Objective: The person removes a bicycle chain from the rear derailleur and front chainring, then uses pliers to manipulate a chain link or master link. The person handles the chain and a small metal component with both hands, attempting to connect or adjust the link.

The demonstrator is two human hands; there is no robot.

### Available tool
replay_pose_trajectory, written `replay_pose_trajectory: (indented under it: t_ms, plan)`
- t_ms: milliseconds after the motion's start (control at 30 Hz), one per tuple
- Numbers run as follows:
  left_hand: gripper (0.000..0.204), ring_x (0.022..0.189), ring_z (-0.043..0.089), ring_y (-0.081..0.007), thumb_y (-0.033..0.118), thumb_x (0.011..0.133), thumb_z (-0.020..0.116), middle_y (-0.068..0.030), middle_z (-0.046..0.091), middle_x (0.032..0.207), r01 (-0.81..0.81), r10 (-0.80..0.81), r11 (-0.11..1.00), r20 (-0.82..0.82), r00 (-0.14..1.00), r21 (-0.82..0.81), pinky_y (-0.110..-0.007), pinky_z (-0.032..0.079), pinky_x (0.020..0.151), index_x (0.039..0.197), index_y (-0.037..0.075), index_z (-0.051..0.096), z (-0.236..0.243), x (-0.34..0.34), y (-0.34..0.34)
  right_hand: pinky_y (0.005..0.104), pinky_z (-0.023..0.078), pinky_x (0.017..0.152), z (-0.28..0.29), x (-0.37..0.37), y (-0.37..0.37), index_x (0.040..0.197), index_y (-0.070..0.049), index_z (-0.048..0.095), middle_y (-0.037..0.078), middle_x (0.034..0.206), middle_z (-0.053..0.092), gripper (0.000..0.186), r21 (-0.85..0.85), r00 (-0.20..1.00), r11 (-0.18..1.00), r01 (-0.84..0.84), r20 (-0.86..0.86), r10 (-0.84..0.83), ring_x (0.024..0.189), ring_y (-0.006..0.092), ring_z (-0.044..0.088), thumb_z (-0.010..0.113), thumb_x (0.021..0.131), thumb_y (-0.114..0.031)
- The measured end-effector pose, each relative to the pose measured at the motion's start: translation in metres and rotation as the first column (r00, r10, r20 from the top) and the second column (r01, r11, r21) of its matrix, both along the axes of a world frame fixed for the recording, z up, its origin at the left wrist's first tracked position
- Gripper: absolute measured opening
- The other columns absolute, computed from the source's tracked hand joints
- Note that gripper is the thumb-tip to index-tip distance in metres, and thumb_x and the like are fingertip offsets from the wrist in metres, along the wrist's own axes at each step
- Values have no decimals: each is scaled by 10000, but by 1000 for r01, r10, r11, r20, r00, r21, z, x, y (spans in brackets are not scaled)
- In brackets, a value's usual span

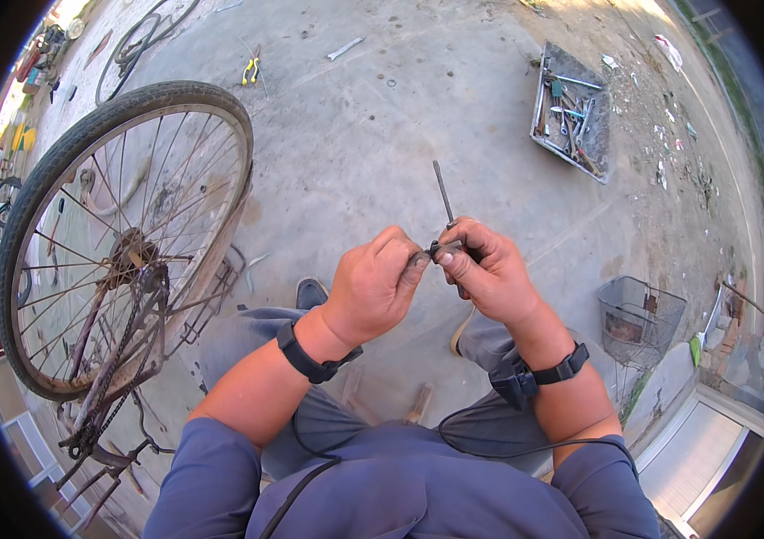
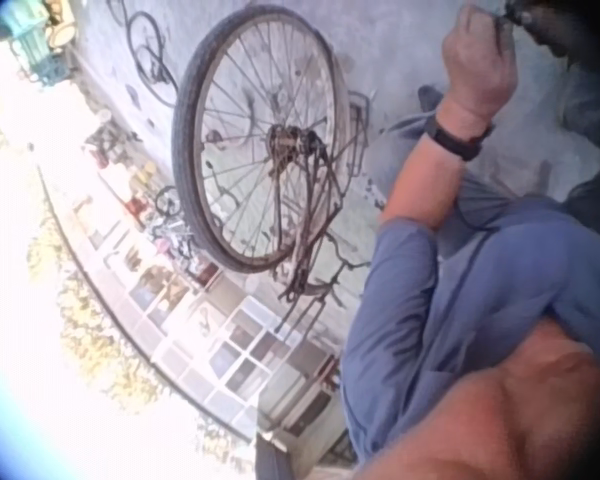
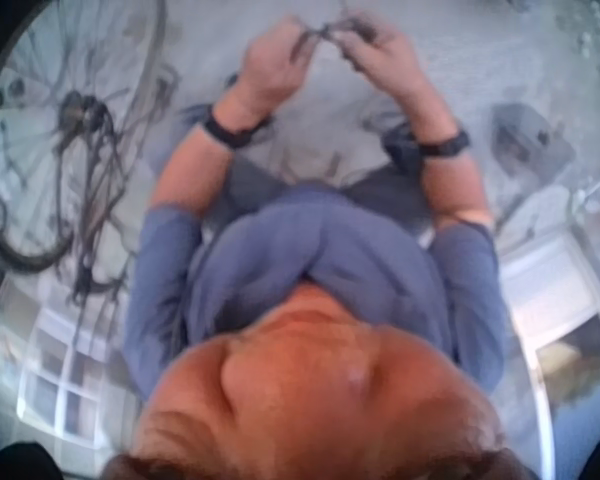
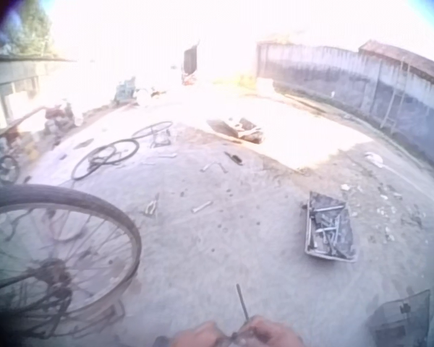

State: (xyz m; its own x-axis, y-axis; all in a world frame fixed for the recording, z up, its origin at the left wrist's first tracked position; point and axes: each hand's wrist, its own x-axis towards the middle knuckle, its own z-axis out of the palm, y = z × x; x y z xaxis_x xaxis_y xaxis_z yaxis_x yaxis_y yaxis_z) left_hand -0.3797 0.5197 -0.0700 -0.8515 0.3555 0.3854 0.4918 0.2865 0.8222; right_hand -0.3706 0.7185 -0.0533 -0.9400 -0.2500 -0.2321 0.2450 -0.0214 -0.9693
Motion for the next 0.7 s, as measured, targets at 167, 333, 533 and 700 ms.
replay_pose_trajectory:
  t_ms: [167,333,533,700]
  plan:
    - [104,584,544,-312,87,941,658,-107,552,783,10,-11,1000,30,999,7,-391,430,518,896,37,579,1,-1,1,232,371,626,-2,-3,1,954,-39,673,-16,848,545,135,57,988,998,-17,-155,25,690,68,418,720,945,-166]
    - [105,575,546,-307,87,935,662,-107,565,796,28,-28,999,7,1000,-29,-392,429,510,894,36,580,2,0,1,241,363,629,6,-2,8,948,-41,683,-17,843,536,142,40,995,998,-41,-84,44,699,72,410,727,942,-176]
    - [114,574,534,-294,75,947,648,-112,576,788,42,-40,999,50,998,-33,-366,430,518,877,24,574,2,0,0,254,367,627,5,-3,4,950,-40,679,-12,836,529,138,49,992,998,-46,-113,52,702,75,412,722,944,-172]
    - [160,588,532,-204,102,1007,600,-87,570,753,30,-52,996,267,962,86,-321,424,544,873,23,567,-1,4,2,238,348,625,5,-3,6,956,-43,651,-28,871,537,106,108,988,992,-68,-130,82,718,50,411,691,962,-140]
